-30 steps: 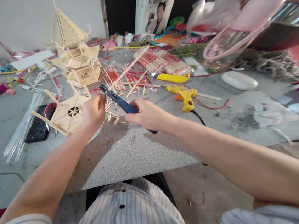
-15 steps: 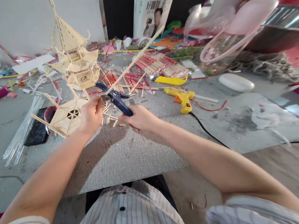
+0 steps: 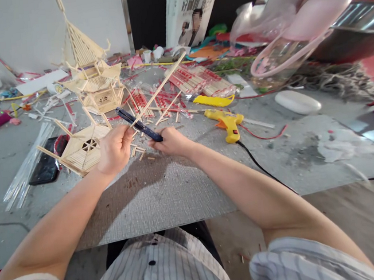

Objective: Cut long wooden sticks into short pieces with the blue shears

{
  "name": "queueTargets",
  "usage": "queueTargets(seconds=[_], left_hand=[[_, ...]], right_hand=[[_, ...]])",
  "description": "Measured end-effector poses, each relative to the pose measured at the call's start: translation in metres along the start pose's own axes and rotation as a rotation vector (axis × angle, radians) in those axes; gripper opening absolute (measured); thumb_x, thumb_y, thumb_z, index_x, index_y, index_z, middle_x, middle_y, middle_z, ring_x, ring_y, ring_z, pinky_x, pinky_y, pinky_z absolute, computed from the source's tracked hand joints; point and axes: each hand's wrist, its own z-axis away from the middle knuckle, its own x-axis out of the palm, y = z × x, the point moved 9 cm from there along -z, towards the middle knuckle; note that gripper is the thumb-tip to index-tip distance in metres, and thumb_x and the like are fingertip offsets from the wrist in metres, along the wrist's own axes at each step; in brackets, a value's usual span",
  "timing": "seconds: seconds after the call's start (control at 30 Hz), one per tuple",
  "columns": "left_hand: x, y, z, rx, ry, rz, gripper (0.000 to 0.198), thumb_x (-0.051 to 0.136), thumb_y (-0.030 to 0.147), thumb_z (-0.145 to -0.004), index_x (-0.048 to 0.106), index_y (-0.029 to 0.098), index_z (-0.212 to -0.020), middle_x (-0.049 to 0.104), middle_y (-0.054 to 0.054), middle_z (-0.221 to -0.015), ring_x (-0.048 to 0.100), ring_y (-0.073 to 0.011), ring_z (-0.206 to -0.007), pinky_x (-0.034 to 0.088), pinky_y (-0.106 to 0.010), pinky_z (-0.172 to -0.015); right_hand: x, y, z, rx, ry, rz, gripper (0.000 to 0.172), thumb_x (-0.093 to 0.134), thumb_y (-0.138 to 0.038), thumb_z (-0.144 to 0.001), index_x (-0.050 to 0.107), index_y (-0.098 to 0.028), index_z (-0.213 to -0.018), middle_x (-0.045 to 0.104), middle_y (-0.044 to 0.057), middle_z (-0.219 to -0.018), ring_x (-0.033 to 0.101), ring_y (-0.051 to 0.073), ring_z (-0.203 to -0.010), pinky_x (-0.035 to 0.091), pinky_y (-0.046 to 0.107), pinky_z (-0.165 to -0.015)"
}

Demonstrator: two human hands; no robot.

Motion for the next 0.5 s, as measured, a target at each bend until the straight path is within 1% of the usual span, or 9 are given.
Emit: queueTargets(seconds=[0.03,0.07,0.13,0.27,0.37,0.5], left_hand=[[0.001,-0.002,0.0,-0.011,-0.003,-0.004,0.036,0.027,0.036,-0.094,0.051,0.019,-0.075,0.058,-0.003,-0.064,0.054,-0.0123,-0.062,0.038,-0.027,-0.057],[0.002,-0.004,0.0,-0.02,-0.006,-0.012,0.036,0.026,0.037,-0.094,0.052,0.019,-0.075,0.058,-0.003,-0.064,0.054,-0.0124,-0.062,0.038,-0.027,-0.056],[0.003,-0.006,0.0,-0.007,-0.014,-0.046,0.037,0.025,0.037,-0.094,0.052,0.019,-0.075,0.059,-0.004,-0.065,0.055,-0.0126,-0.063,0.038,-0.027,-0.057],[0.007,-0.003,-0.002,0.093,-0.049,-0.151,0.039,0.024,0.037,-0.094,0.055,0.018,-0.079,0.061,-0.005,-0.071,0.057,-0.0132,-0.068,0.038,-0.026,-0.058],[0.009,-0.005,-0.003,0.113,-0.063,-0.189,0.038,0.025,0.036,-0.094,0.056,0.017,-0.083,0.062,-0.006,-0.074,0.058,-0.0134,-0.069,0.038,-0.026,-0.058],[0.01,-0.007,-0.005,0.138,-0.072,-0.233,0.037,0.026,0.035,-0.093,0.057,0.017,-0.084,0.064,-0.006,-0.077,0.059,-0.0145,-0.072,0.039,-0.026,-0.059]], right_hand=[[0.003,0.004,0.001,0.054,-0.014,-0.034,0.028,0.048,-0.044,-0.074,0.042,-0.02,-0.06,0.041,-0.002,-0.055,0.041,0.01,-0.054,0.035,0.025,-0.056],[0.003,0.006,0.002,0.085,-0.003,-0.052,0.033,0.048,-0.047,-0.074,0.039,-0.02,-0.058,0.036,-0.004,-0.052,0.035,0.008,-0.051,0.032,0.024,-0.053],[0.0,0.004,0.005,0.084,0.055,-0.055,0.036,0.05,-0.05,-0.072,0.037,-0.019,-0.057,0.03,-0.005,-0.052,0.029,0.007,-0.051,0.027,0.024,-0.05],[0.0,0.008,0.011,0.136,0.079,-0.079,0.034,0.05,-0.048,-0.073,0.04,-0.019,-0.059,0.032,-0.004,-0.053,0.028,0.007,-0.052,0.026,0.024,-0.05],[-0.001,0.01,0.014,0.149,0.081,-0.08,0.032,0.05,-0.046,-0.073,0.04,-0.019,-0.059,0.033,-0.004,-0.054,0.029,0.008,-0.053,0.027,0.025,-0.051],[-0.002,0.011,0.014,0.142,0.101,-0.055,0.031,0.05,-0.046,-0.074,0.042,-0.019,-0.06,0.036,-0.003,-0.055,0.033,0.008,-0.054,0.028,0.025,-0.052]])
